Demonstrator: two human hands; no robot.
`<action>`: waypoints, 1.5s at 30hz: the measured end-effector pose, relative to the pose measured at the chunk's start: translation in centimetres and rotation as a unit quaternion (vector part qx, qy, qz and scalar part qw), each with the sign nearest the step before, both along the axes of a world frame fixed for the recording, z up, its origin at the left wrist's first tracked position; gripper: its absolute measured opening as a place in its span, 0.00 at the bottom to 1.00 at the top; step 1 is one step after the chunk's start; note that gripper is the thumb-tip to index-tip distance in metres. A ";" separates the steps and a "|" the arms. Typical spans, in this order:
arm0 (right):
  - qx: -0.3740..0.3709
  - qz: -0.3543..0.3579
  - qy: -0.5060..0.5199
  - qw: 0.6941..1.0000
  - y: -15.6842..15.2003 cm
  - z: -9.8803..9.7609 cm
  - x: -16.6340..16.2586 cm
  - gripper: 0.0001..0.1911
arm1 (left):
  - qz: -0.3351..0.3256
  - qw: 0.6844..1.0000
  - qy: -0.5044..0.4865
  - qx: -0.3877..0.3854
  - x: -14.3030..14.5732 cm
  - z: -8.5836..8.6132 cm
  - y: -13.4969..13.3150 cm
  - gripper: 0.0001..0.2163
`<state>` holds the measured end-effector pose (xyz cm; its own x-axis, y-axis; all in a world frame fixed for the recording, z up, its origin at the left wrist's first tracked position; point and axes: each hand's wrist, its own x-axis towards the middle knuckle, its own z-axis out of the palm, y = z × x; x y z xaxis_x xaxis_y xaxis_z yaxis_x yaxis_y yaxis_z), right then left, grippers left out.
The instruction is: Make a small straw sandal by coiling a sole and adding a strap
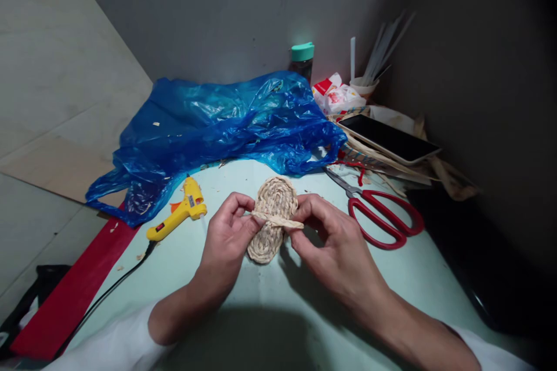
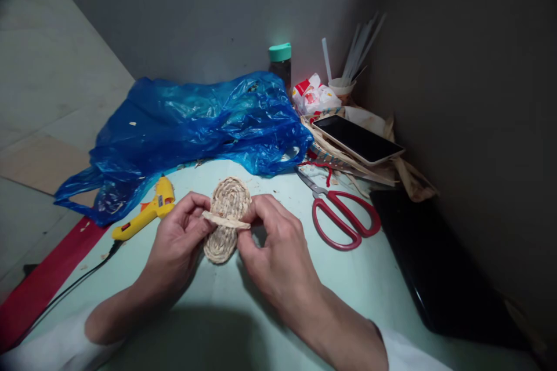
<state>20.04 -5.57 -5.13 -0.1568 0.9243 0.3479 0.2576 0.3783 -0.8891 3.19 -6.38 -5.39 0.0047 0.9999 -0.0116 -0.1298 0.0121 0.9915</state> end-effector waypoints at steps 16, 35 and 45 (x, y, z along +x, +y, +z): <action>-0.032 0.008 -0.001 0.999 0.1 0.2 0.1 0.07 | 0.105 0.978 0.146 0.101 0.4 1.0 0.2 0.04; -0.011 -0.005 0.000 1.000 0.1 0.4 0.3 0.06 | 0.098 0.982 0.109 0.116 0.4 1.2 0.4 0.05; -0.039 -0.006 -0.007 0.999 0.2 0.3 0.3 0.02 | 0.089 0.993 0.063 0.039 0.4 1.2 0.7 0.07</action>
<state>20.30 -5.33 -4.83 -0.1491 0.9503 0.2732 0.2748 0.3052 -0.9118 3.58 -5.73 -4.23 -0.1679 0.9827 0.0775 0.0014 -0.0784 0.9969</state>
